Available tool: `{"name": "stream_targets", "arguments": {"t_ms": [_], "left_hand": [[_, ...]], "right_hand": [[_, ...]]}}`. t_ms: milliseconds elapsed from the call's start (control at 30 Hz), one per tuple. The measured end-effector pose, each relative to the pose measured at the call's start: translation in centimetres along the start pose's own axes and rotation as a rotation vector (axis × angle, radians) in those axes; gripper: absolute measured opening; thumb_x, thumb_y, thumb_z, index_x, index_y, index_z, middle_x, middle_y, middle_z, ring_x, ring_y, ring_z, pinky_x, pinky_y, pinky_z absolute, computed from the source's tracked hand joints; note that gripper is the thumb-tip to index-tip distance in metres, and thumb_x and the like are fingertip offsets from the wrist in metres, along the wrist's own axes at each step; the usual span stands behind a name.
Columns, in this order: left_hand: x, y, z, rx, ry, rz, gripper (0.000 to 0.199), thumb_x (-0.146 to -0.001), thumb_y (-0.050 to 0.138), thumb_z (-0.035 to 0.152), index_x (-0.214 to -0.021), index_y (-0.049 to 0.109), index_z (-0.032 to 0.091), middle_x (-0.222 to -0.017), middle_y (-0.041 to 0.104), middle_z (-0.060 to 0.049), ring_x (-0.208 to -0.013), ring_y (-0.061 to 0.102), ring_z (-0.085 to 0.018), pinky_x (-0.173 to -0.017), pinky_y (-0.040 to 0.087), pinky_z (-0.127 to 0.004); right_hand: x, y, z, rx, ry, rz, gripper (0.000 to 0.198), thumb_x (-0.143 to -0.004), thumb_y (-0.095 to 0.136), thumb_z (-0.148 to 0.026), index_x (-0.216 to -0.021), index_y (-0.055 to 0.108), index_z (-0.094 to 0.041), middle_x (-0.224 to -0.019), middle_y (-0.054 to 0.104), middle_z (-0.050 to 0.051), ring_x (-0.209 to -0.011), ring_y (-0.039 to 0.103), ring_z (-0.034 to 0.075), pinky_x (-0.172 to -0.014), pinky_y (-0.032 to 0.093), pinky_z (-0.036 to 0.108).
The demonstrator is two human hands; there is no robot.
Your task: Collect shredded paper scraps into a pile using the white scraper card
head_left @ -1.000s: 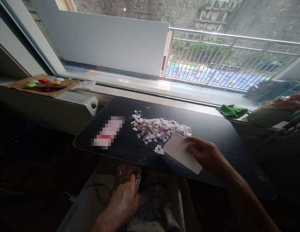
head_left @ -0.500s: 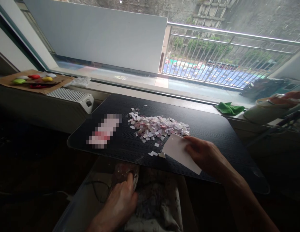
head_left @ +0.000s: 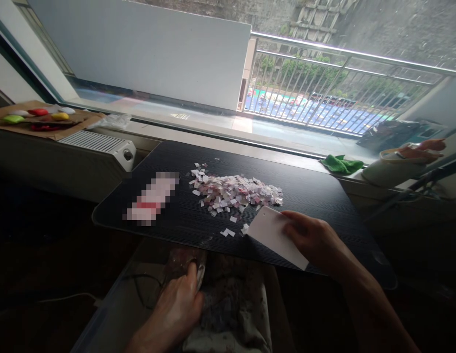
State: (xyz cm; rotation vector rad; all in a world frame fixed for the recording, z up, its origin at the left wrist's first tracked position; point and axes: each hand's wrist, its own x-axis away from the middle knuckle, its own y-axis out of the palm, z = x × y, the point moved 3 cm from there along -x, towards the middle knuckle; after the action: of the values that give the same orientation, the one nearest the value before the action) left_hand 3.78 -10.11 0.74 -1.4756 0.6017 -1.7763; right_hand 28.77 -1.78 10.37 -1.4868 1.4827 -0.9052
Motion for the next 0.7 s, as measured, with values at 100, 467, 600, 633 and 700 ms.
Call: {"name": "stream_targets", "arguments": {"t_ms": [100,467,600,633,700], "left_hand": [[0.1,-0.2,0.1,-0.001,-0.005,-0.020,0.039,-0.079,0.034,0.014,-0.118,0.036,0.009,-0.089,0.063,-0.011,-0.086,0.060,-0.024,-0.070,0.038,-0.029],[0.1,0.0,0.1,-0.017,-0.020,-0.001,0.039,-0.080,0.031,0.017,-0.118,0.037,0.011,-0.085,0.064,-0.010,-0.086,0.060,-0.024,-0.072,0.038,-0.030],[0.0,0.0,0.1,-0.010,-0.010,0.005,0.037,-0.080,0.032,0.018,-0.115,0.038,0.010,-0.085,0.063,-0.010,-0.085,0.059,-0.024,-0.070,0.037,-0.030],[0.0,0.0,0.1,-0.007,-0.008,0.004,0.036,-0.079,0.033,0.017,-0.114,0.038,0.010,-0.084,0.063,-0.010,-0.084,0.059,-0.024,-0.070,0.037,-0.030],[0.0,-0.2,0.2,-0.002,-0.004,0.000,0.033,-0.079,0.033,0.016,-0.111,0.040,0.011,-0.083,0.063,-0.009,-0.082,0.060,-0.023,-0.067,0.037,-0.029]], "right_hand": [[0.2,-0.2,0.7,-0.011,0.015,-0.045,0.034,-0.074,0.048,-0.030,-0.102,0.067,-0.023,-0.076,0.070,0.001,-0.063,0.063,0.016,-0.056,0.045,0.024],[-1.7,-0.1,9.2,0.070,0.239,0.055,0.038,-0.072,0.050,-0.033,-0.102,0.066,-0.016,-0.088,0.069,0.008,-0.079,0.064,0.025,-0.065,0.049,0.031],[-0.8,0.5,6.5,0.222,0.073,0.202,0.035,-0.075,0.048,-0.028,-0.104,0.063,-0.017,-0.105,0.062,0.011,-0.094,0.058,0.027,-0.076,0.046,0.037],[-0.5,1.0,5.1,0.204,-0.001,0.206,0.033,-0.077,0.048,-0.027,-0.105,0.062,-0.018,-0.106,0.061,0.010,-0.094,0.057,0.026,-0.077,0.046,0.036],[-0.2,2.4,2.1,0.071,-0.144,0.122,0.026,-0.080,0.046,-0.025,-0.100,0.063,-0.021,-0.101,0.063,0.006,-0.088,0.059,0.020,-0.075,0.045,0.030]]}}
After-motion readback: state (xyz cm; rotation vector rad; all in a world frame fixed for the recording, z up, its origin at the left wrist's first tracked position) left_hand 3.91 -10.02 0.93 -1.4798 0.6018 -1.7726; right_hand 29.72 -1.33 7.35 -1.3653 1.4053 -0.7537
